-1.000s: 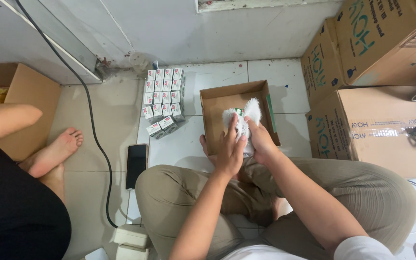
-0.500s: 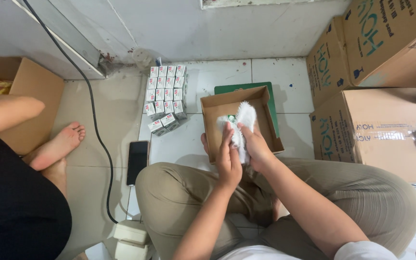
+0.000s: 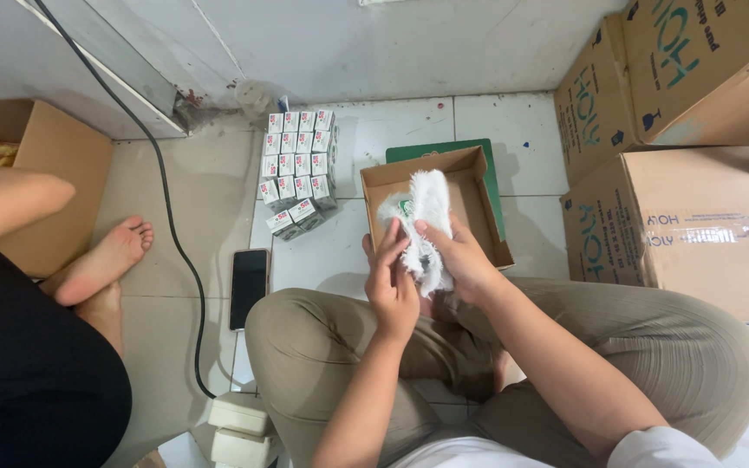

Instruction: Wrapping small boxes in protective foam padding and placing them into a larger cardboard box

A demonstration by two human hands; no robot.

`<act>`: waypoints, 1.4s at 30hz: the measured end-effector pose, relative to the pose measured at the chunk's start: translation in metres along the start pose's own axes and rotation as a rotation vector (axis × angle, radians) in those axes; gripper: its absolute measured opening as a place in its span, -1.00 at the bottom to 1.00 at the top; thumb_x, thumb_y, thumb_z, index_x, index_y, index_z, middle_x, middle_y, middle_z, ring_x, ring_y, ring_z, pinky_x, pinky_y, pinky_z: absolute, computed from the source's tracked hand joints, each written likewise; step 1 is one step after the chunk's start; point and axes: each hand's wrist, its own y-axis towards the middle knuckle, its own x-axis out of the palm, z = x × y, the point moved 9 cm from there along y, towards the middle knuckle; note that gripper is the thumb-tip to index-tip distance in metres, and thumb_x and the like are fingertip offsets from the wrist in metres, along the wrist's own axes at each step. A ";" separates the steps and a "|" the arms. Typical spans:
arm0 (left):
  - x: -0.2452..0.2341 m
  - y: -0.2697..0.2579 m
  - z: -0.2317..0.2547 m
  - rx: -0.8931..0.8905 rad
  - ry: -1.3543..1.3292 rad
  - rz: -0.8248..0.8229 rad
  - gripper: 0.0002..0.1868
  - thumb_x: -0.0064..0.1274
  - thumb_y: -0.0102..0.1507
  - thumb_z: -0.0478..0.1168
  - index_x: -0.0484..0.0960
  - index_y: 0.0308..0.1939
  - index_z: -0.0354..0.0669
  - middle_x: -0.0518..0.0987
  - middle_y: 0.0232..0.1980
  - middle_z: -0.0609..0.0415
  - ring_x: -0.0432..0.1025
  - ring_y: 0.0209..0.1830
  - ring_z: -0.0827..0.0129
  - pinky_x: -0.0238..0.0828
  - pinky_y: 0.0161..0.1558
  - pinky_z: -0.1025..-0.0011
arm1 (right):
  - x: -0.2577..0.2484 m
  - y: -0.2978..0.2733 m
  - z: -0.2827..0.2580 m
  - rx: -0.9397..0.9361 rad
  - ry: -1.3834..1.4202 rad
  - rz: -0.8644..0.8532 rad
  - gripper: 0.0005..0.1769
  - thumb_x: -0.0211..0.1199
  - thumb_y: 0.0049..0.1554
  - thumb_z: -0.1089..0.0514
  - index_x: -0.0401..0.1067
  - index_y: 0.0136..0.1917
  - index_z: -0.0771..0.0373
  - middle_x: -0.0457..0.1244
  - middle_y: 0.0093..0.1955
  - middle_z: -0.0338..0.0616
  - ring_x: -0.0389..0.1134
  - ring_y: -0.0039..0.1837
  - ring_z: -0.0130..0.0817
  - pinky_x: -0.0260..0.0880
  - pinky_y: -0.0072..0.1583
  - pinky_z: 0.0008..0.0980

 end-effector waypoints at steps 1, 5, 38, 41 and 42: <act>0.001 0.001 -0.004 0.000 0.000 -0.001 -0.66 -0.18 0.37 -0.51 0.57 0.11 -0.13 0.46 0.44 -0.06 0.34 0.44 0.13 -0.31 0.55 -0.12 | -0.001 -0.001 0.000 0.000 0.001 0.001 -0.50 0.46 0.09 0.01 0.40 0.19 0.27 0.37 -0.18 0.07 0.43 -0.23 -0.20 0.51 -0.26 -0.15; 0.001 -0.004 -0.036 -0.131 -0.074 0.075 -0.65 0.04 0.25 -0.52 0.51 0.08 -0.17 0.30 0.29 -0.04 0.34 0.26 0.12 0.38 0.27 0.21 | 0.002 -0.004 -0.001 -0.024 0.016 -0.067 -0.53 0.47 0.08 0.05 0.41 0.19 0.24 0.39 -0.14 0.07 0.45 -0.19 -0.21 0.54 -0.21 -0.15; 0.037 -0.003 -0.055 -0.424 0.176 -0.227 -0.39 -0.30 0.46 -0.08 0.07 0.62 0.21 0.32 0.54 0.12 0.21 0.52 0.27 -0.74 0.48 -0.16 | -0.011 0.002 -0.006 -0.181 -0.145 -0.088 -0.47 0.36 0.18 -0.02 0.37 0.35 0.17 0.37 0.01 0.00 0.40 -0.03 -0.26 0.50 -0.03 -0.20; 0.044 -0.004 -0.067 -0.405 0.164 -0.254 -0.39 -0.38 0.48 -0.04 0.00 0.63 0.21 0.28 0.56 0.12 0.20 0.54 0.28 -0.78 0.47 -0.14 | -0.008 0.003 -0.010 -0.206 -0.151 -0.109 -0.41 0.35 0.18 0.02 0.31 0.44 0.09 0.37 0.05 0.01 0.40 0.00 -0.25 0.50 0.02 -0.18; 0.047 -0.006 -0.071 -0.407 0.128 -0.282 -0.39 -0.45 0.49 0.00 -0.06 0.65 0.22 0.24 0.59 0.11 0.17 0.55 0.28 -0.83 0.45 -0.15 | -0.008 0.003 -0.010 -0.199 -0.139 -0.108 -0.41 0.35 0.18 0.05 0.31 0.45 0.07 0.37 0.03 0.01 0.40 -0.03 -0.27 0.50 0.00 -0.18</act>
